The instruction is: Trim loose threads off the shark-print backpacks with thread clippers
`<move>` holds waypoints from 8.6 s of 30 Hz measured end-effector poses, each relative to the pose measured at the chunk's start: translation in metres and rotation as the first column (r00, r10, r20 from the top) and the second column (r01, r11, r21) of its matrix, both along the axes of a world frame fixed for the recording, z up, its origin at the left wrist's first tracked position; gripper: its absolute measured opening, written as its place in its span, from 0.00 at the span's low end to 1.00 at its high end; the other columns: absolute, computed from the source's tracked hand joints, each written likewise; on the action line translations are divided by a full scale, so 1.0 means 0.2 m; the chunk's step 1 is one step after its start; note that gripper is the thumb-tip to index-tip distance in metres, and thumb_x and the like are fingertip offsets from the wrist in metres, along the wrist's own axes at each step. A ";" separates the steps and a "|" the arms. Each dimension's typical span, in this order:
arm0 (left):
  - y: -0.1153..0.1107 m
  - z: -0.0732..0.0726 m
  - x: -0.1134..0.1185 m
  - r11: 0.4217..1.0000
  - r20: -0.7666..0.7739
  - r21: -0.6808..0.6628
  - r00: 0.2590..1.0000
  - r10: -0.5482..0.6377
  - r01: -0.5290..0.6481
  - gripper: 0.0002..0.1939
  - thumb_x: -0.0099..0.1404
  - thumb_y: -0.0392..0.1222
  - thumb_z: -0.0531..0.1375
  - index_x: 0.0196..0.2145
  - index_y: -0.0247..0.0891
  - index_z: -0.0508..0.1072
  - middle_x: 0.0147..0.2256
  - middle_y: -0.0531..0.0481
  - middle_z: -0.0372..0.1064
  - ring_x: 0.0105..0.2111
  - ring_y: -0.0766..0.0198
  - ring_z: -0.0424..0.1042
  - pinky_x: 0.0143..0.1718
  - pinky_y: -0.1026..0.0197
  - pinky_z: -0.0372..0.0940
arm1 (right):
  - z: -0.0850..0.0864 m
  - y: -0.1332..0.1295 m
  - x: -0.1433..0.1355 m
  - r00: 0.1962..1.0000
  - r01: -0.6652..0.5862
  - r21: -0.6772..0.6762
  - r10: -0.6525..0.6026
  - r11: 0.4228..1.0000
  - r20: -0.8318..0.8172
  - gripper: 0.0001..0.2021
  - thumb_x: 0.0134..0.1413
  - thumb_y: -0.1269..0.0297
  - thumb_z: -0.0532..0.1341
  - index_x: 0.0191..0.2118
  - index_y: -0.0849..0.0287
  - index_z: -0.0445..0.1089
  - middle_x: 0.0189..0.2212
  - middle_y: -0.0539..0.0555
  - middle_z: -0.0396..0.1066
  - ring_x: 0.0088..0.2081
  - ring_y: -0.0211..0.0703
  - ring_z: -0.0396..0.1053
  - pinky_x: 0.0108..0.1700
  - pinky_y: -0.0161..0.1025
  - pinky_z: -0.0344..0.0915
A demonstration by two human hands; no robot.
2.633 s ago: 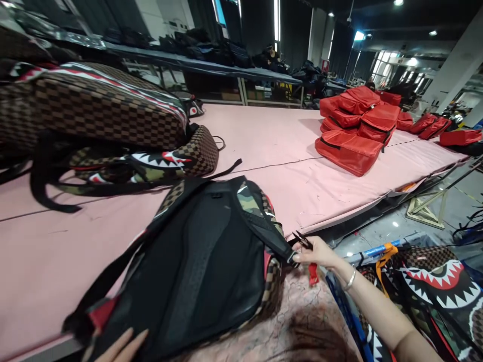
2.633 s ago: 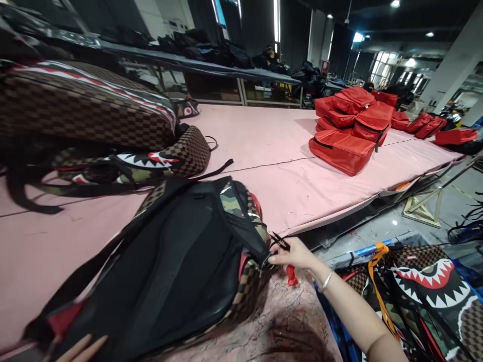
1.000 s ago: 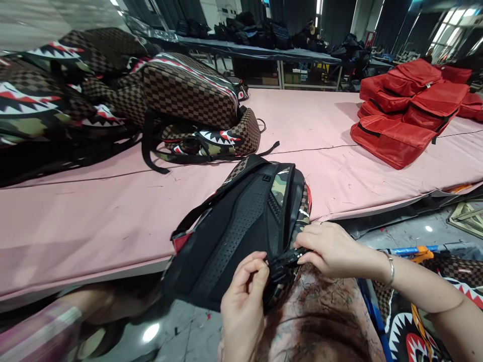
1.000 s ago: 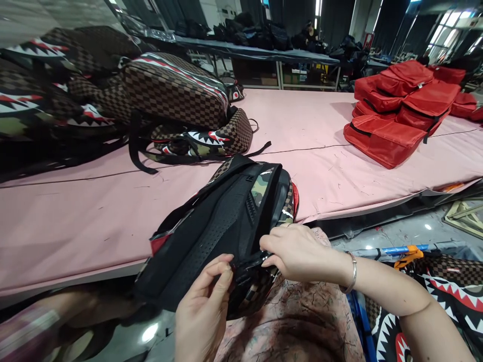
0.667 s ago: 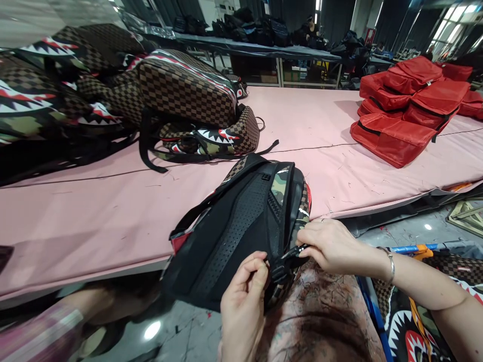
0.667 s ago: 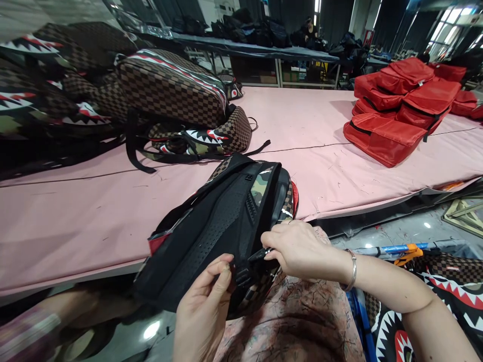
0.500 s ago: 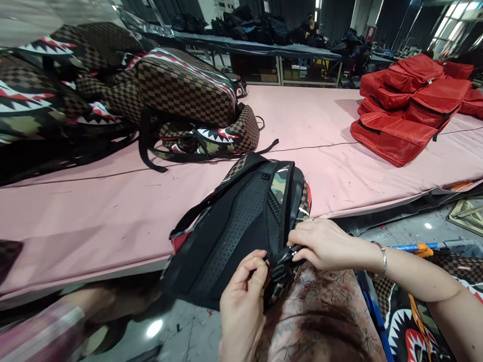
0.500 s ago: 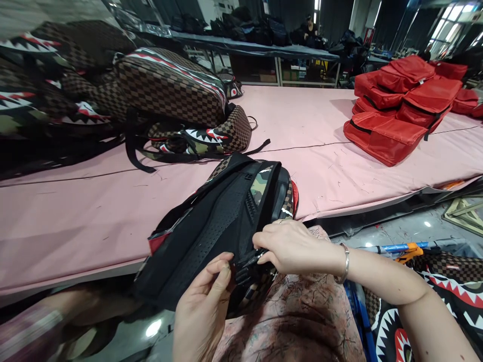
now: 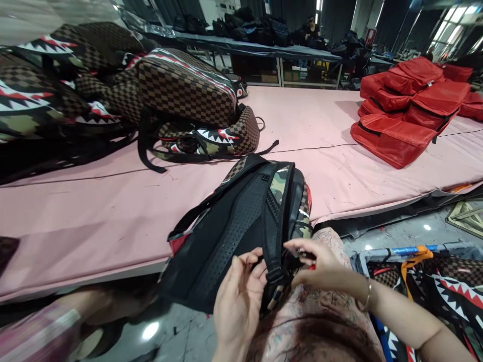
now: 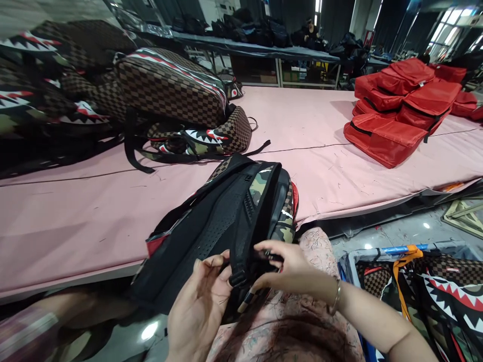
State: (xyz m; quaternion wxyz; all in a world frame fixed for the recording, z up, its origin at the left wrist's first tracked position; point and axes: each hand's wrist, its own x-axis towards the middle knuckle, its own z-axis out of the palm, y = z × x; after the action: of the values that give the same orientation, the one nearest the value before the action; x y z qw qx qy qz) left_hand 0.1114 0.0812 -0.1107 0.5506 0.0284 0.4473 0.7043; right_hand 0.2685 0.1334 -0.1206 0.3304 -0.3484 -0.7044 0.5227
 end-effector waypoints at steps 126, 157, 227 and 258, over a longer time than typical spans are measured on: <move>0.16 -0.20 -0.15 0.988 -0.348 -0.151 0.934 -0.079 0.027 0.16 0.46 0.46 0.66 0.27 0.34 0.65 0.25 0.53 0.64 0.24 0.69 0.64 0.27 0.67 0.63 | -0.40 -0.11 -0.19 0.914 0.385 0.306 -0.406 0.871 0.008 0.03 0.45 0.70 0.57 0.26 0.60 0.67 0.22 0.50 0.67 0.23 0.35 0.64 0.26 0.31 0.56; -0.02 -0.20 -0.23 0.855 -0.945 -0.129 0.198 -0.259 0.502 0.05 0.55 0.42 0.61 0.29 0.43 0.77 0.35 0.45 0.70 0.38 0.58 0.69 0.43 0.59 0.62 | -0.19 0.02 -0.08 0.999 -0.024 -0.102 0.029 0.994 0.043 0.16 0.46 0.71 0.55 0.43 0.60 0.72 0.32 0.51 0.70 0.26 0.31 0.62 0.29 0.28 0.60; 0.22 0.12 -0.22 0.365 -0.470 -0.873 -0.758 -0.453 0.323 0.07 0.54 0.47 0.60 0.30 0.45 0.75 0.31 0.51 0.70 0.30 0.60 0.68 0.26 0.63 0.52 | -0.37 -0.16 -0.22 0.887 0.462 0.078 -0.459 0.884 -0.045 0.04 0.40 0.73 0.53 0.26 0.62 0.64 0.19 0.48 0.62 0.21 0.33 0.58 0.25 0.30 0.53; -0.04 -0.10 -0.16 0.735 -0.762 -0.644 -0.094 -0.641 0.210 0.25 0.56 0.64 0.52 0.27 0.37 0.72 0.21 0.51 0.66 0.22 0.65 0.63 0.24 0.65 0.55 | -0.49 -0.19 -0.33 0.829 0.547 -0.045 -0.549 0.836 -0.107 0.10 0.44 0.65 0.56 0.18 0.61 0.55 0.15 0.46 0.53 0.20 0.32 0.50 0.23 0.31 0.49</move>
State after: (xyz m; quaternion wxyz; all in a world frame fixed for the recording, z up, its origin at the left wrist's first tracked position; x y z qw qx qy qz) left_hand 0.0791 0.0736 -0.1301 0.2967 0.5427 0.7627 0.1893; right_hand 0.2023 0.0945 -0.2179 0.5043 -0.5068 -0.5514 0.4299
